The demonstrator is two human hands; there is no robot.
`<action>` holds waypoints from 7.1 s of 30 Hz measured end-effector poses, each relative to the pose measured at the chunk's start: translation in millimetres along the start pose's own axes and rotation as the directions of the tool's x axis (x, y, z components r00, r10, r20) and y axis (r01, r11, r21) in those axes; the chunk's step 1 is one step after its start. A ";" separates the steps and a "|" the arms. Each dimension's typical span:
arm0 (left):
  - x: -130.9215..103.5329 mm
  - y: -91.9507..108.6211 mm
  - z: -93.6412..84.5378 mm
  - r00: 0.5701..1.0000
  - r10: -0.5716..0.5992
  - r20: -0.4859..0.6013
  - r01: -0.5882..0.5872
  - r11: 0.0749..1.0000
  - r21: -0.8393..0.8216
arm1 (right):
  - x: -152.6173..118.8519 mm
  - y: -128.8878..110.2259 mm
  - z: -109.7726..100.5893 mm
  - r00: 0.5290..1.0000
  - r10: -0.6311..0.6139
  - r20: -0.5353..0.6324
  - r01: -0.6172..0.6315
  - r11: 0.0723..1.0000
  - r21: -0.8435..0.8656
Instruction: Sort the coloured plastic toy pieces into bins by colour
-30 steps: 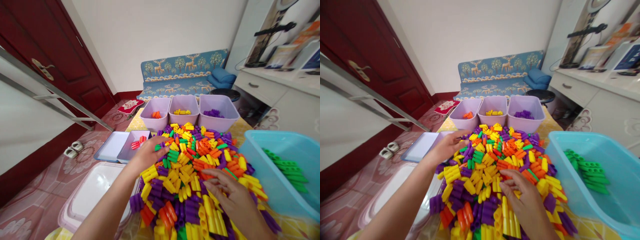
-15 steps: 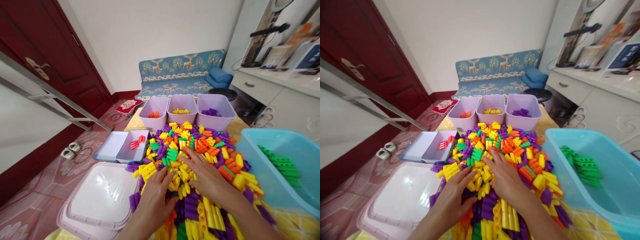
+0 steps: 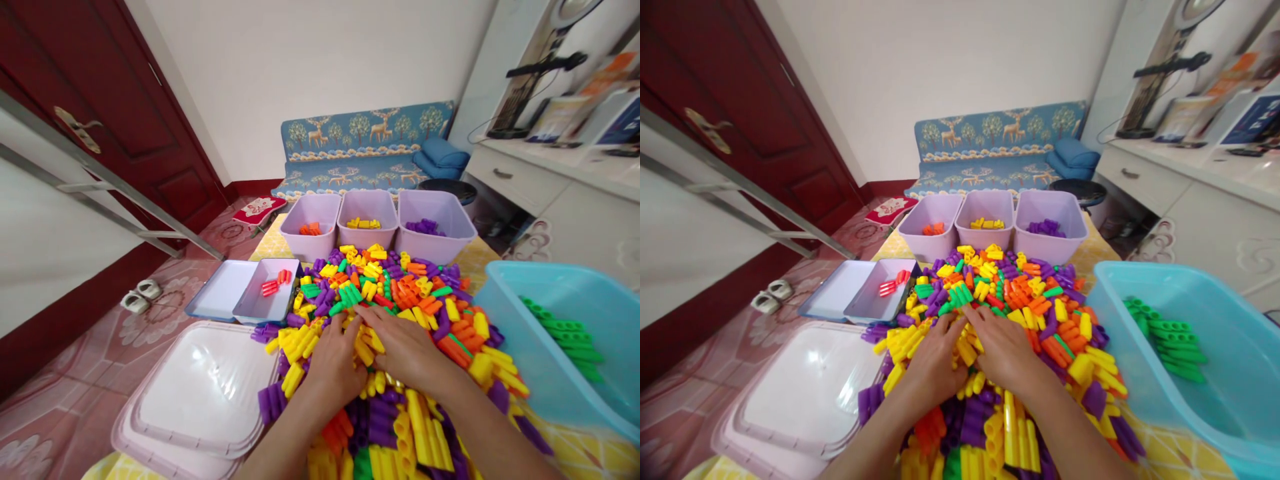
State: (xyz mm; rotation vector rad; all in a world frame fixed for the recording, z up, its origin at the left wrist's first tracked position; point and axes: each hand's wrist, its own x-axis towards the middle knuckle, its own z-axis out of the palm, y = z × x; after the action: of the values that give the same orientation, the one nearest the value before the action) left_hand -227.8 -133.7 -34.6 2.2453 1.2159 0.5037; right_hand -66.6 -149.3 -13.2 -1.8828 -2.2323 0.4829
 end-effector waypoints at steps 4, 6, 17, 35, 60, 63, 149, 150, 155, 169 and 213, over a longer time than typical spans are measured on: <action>6.6 -1.3 1.2 0.995 0.018 -0.099 -0.043 0.967 -0.251 | 7.5 -0.5 7.9 0.991 0.052 -0.121 -0.017 0.962 0.273; 9.9 -0.8 1.9 0.989 -0.028 -0.144 -0.038 0.898 -0.439 | 9.7 0.1 6.5 0.976 0.090 -0.200 0.009 0.894 0.447; 16.6 11.4 -4.8 0.949 -0.316 0.020 0.107 0.263 -0.959 | -13.5 -6.2 -1.8 0.957 0.231 -0.177 0.013 0.575 0.818; 13.6 5.1 14.5 0.950 -0.153 -0.272 -0.060 0.766 -0.640 | -9.8 9.7 23.6 0.922 0.150 -0.358 0.136 0.740 0.659; 16.9 -9.3 -7.3 0.965 -0.067 0.255 0.223 -0.308 -0.925 | -16.5 0.5 26.5 0.876 0.093 -0.474 0.224 0.791 0.570; 16.6 -12.0 -6.1 0.968 -0.061 0.244 0.223 -0.246 -0.943 | -15.2 0.8 27.8 0.878 0.082 -0.471 0.228 0.794 0.564; 7.0 0.4 14.7 0.956 -0.287 -0.050 0.015 0.221 -0.975 | -22.6 -1.1 32.6 0.793 0.410 -0.450 0.126 0.613 0.780; 6.0 -0.1 14.9 0.955 -0.287 -0.075 0.018 0.307 -0.951 | -23.4 -3.2 32.6 0.819 0.382 -0.427 0.145 0.583 0.799; 1.6 -1.0 15.2 0.965 -0.165 -0.203 -0.065 0.600 -0.798 | -21.6 -7.5 30.9 0.901 0.289 -0.324 0.127 0.538 0.833; 5.0 -0.8 16.3 0.959 -0.199 -0.200 -0.045 0.591 -0.805 | -22.8 -13.6 9.0 0.923 0.133 -0.361 0.095 0.831 0.549; 11.1 18.7 9.0 0.986 0.151 -0.076 -0.163 0.970 -0.181 | -92.8 83.2 -1.2 0.937 0.277 -0.211 -0.318 0.928 -0.194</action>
State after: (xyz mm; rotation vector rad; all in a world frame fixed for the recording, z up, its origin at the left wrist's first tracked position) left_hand -204.8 -135.2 -29.4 2.1878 0.9801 0.7230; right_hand 27.3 -228.2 -35.5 -2.2956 -1.9621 0.0911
